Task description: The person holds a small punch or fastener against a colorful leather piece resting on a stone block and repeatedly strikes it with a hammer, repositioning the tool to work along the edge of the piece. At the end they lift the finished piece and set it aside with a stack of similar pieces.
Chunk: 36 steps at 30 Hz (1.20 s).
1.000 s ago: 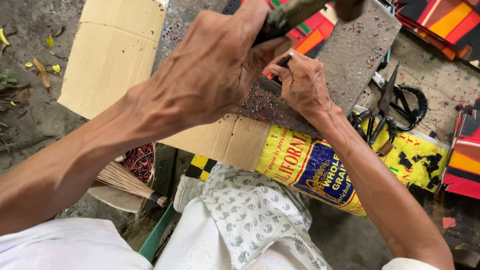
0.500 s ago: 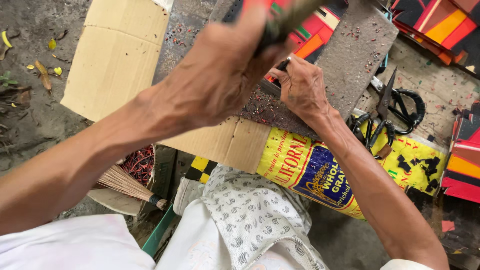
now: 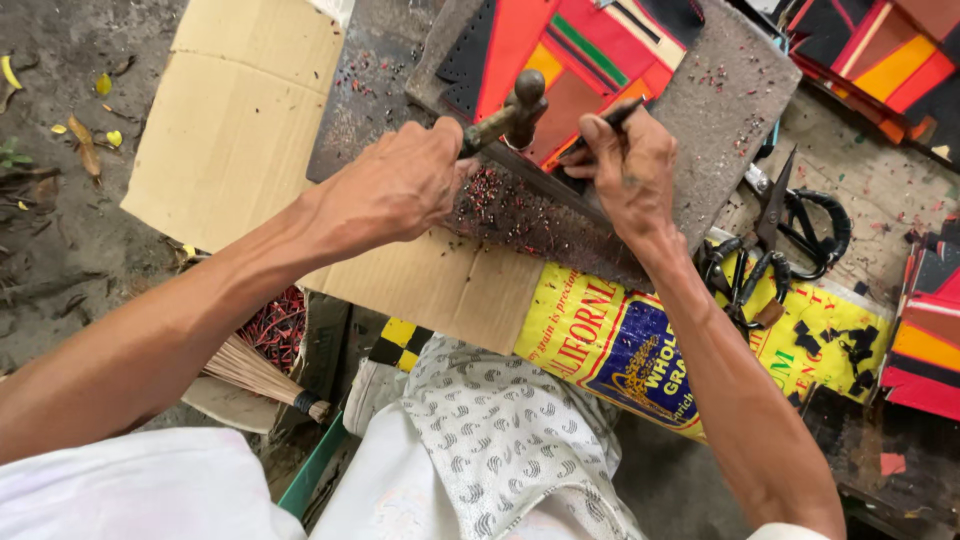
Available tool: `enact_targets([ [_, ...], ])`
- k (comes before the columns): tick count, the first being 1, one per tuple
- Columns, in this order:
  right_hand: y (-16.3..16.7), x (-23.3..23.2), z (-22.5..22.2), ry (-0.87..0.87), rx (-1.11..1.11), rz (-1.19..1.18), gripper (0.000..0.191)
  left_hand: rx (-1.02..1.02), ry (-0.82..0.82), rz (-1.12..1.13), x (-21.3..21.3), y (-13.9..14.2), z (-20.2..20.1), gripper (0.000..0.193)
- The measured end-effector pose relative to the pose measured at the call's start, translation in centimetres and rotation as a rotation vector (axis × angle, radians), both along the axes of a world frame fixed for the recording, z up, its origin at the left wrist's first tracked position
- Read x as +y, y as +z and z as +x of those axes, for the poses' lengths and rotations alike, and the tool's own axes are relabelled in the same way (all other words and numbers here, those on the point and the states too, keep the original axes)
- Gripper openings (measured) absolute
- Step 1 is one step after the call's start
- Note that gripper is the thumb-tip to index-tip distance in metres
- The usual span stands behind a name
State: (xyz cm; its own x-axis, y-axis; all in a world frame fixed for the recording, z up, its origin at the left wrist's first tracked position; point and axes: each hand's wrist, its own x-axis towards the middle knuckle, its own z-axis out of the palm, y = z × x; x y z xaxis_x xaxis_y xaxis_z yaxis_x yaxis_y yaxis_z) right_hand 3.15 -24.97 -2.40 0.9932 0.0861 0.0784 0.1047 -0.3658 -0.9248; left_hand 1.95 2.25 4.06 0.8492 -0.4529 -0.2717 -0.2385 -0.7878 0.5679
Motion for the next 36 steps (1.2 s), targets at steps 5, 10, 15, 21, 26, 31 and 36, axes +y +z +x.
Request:
enact_targets([
  [5, 0.9, 0.1, -0.1, 0.214, -0.09, -0.01, 0.017, 0.012, -0.005, -0.016, 0.2, 0.0, 0.1, 0.038],
  [10, 1.6, 0.6, 0.2, 0.269, -0.087, -0.074, 0.014, 0.008, -0.003, -0.007, 0.1, 0.2, 0.1, 0.038],
  [15, 1.9, 0.6, 0.2, 0.29, -0.12, -0.134, 0.013, -0.016, -0.019, -0.044, 0.2, 0.2, 0.1, 0.037],
  [21, 2.1, 0.7, 0.1, 0.29, -0.106, -0.118, 0.013, 0.0, -0.008, -0.044, 0.2, 0.2, 0.1, 0.038],
  [26, 2.2, 1.0, -0.1, 0.262, -0.143, -0.136, 0.015, 0.007, -0.002, -0.026, 0.2, -0.1, 0.1, 0.038],
  [31, 2.2, 1.5, 0.0, 0.301, -0.294, -0.23, 0.016, 0.0, -0.014, -0.022, 0.0, 0.3, 0.1, 0.037],
  [36, 2.3, 1.5, -0.1, 0.332, -0.32, -0.24, 0.011, -0.139, -0.105, 0.024, -0.2, 3.9, 1.1, 0.036],
])
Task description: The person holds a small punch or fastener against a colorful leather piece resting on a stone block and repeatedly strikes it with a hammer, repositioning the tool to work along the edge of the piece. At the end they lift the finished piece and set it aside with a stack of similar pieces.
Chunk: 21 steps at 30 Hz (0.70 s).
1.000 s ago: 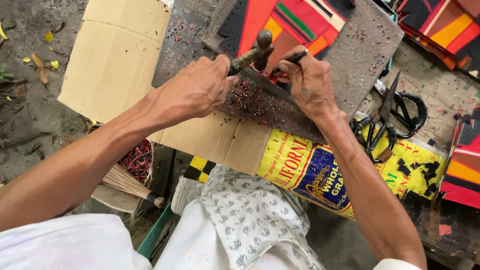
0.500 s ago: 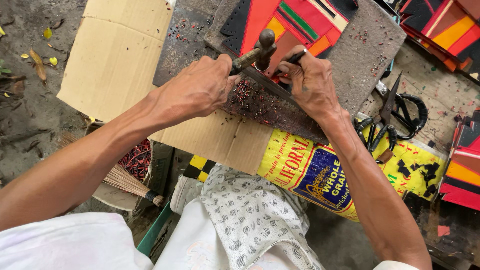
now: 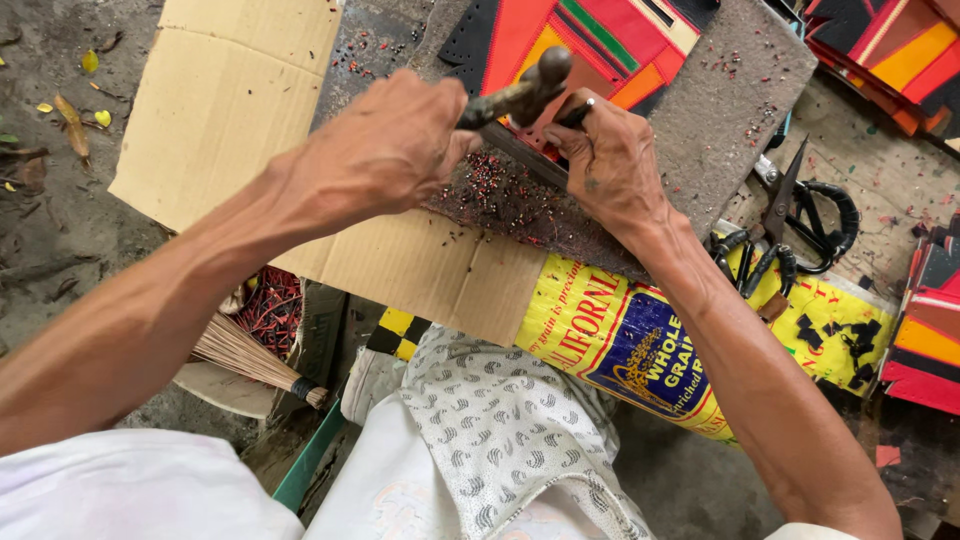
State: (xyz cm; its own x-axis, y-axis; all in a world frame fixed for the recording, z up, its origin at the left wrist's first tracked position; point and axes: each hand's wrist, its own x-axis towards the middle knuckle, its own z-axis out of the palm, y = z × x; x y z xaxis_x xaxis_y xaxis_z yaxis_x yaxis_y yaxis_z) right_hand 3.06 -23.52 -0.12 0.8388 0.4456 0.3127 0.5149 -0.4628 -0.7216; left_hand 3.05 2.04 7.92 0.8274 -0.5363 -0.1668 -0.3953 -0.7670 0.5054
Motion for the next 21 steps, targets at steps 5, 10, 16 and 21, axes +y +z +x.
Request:
enact_targets([
  [5, -0.4, -0.1, 0.3, -0.047, -0.027, -0.07, 0.018, -0.022, 0.14, -0.313, -1.0, 3.8, -1.0, 0.035],
  [10, -1.1, -0.2, 0.5, -0.015, -0.101, -0.102, 0.013, -0.04, 0.025, -0.203, -1.6, 4.9, -1.4, 0.034],
  [16, -1.7, -0.7, 0.1, 0.0, -0.08, -0.008, 0.012, -0.577, -0.128, -0.504, -1.2, 3.7, -1.7, 0.026],
  [21, -1.9, -0.6, 0.1, -0.05, -0.144, -0.103, 0.013, -0.168, -0.033, -0.228, -1.8, 3.4, -1.8, 0.031],
])
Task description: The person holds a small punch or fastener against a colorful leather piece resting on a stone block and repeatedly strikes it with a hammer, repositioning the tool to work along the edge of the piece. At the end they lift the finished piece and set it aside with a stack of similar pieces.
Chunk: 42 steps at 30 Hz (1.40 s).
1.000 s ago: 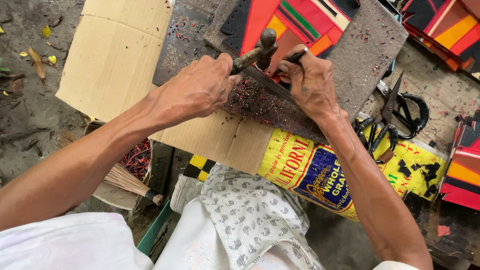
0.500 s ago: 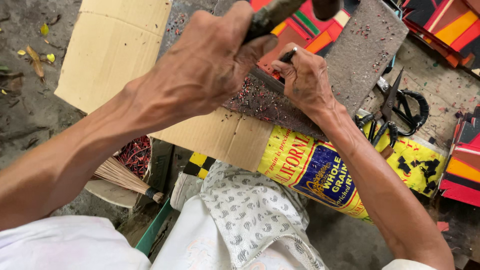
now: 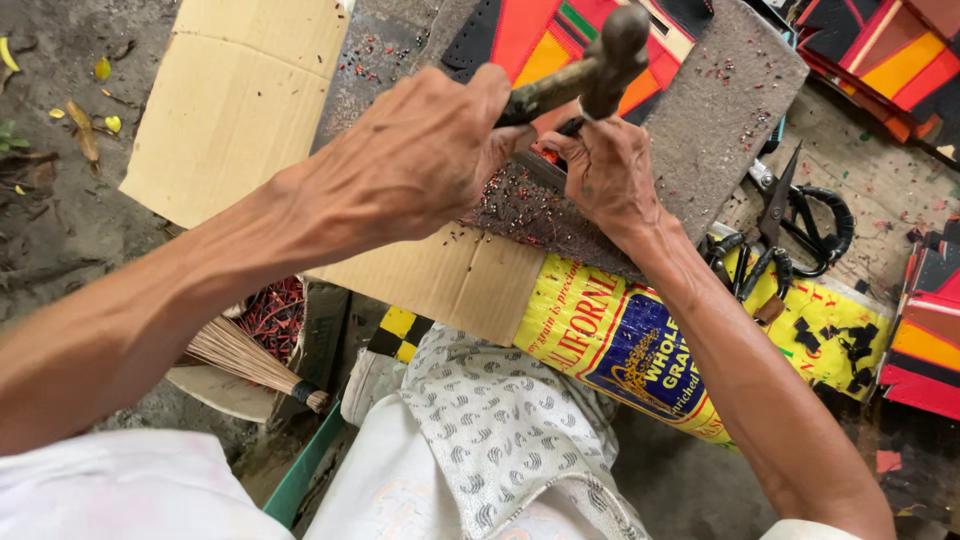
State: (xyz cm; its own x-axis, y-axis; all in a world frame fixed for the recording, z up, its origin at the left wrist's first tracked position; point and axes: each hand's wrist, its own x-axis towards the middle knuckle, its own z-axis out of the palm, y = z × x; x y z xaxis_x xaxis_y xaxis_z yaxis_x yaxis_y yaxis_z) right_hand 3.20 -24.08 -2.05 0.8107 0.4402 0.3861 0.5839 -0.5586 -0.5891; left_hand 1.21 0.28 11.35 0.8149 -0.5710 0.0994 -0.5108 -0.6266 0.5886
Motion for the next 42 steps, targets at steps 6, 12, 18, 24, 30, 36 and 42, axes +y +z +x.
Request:
enact_targets([
  [6, 0.0, -0.1, -0.2, -0.01, 0.018, 0.027, 0.008, -0.129, -0.036, -0.325, -0.3, 0.2, -0.7, 0.034],
  [12, 0.5, 0.1, 0.1, -0.015, 0.036, -0.005, 0.016, -0.027, 0.021, -0.12, 0.3, 0.7, 0.2, 0.029],
  [18, -0.3, 0.1, -0.3, -0.011, 0.018, 0.043, 0.016, -0.08, -0.018, -0.187, -0.2, 2.1, 0.0, 0.022],
  [24, -0.6, 0.3, -0.1, -0.043, 0.024, 0.017, 0.017, 0.027, 0.04, 0.05, 1.1, -0.3, 0.1, 0.03],
  [30, -1.3, -0.3, -0.2, -0.298, 0.271, 0.237, 0.03, 0.354, 0.205, 0.128, 1.6, -6.3, 0.3, 0.038],
  [36, -1.1, -0.3, -2.9, -0.258, -0.08, 0.231, 0.021, 0.367, 0.198, 0.112, 2.3, -8.3, 0.4, 0.037],
  [42, 3.9, 4.4, -13.2, 0.534, 0.526, -0.411, 0.036, 0.466, 0.282, 0.073, 2.8, -8.6, 0.6, 0.032],
])
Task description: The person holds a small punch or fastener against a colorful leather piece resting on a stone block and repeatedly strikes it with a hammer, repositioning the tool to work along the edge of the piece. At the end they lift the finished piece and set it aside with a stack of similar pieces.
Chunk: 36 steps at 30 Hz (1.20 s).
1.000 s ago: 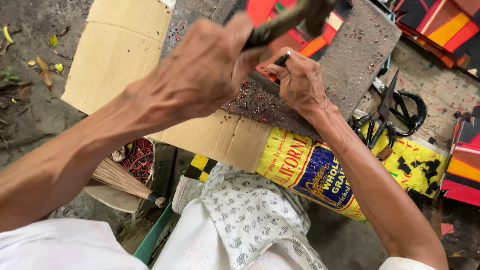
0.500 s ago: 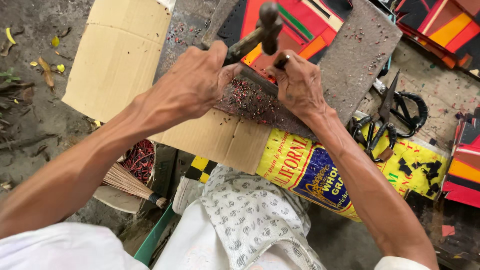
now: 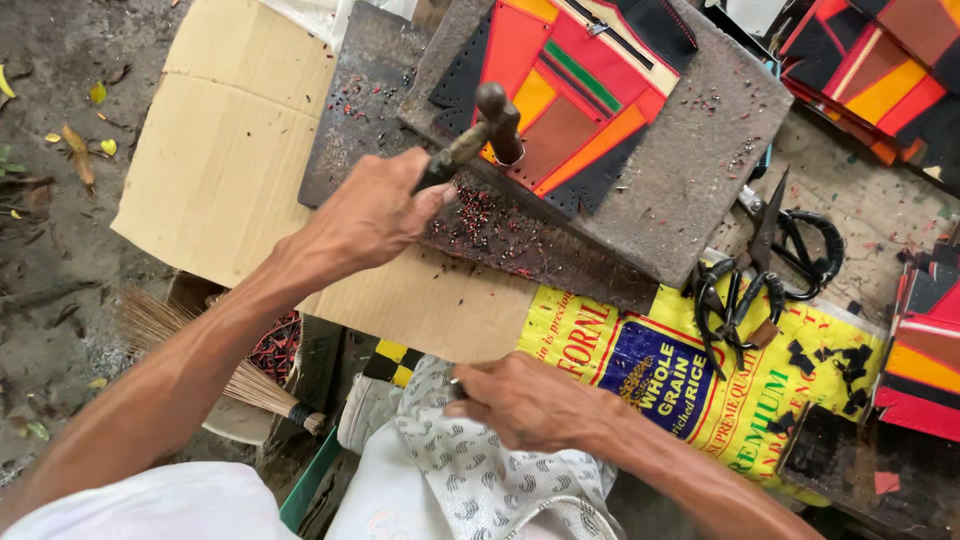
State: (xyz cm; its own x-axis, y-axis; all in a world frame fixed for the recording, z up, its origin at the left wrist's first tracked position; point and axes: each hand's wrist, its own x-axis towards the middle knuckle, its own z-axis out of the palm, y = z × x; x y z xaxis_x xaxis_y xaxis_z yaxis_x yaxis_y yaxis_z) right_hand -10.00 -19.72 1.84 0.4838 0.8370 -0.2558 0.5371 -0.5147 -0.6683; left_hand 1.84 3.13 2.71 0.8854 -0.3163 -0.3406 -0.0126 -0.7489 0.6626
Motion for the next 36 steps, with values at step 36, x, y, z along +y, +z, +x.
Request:
enact_targets([
  [36, -4.7, -15.7, 6.0, -1.232, 0.426, 0.777, 0.032, -0.147, 0.093, -0.807, -2.7, -6.7, 13.2, 0.015],
])
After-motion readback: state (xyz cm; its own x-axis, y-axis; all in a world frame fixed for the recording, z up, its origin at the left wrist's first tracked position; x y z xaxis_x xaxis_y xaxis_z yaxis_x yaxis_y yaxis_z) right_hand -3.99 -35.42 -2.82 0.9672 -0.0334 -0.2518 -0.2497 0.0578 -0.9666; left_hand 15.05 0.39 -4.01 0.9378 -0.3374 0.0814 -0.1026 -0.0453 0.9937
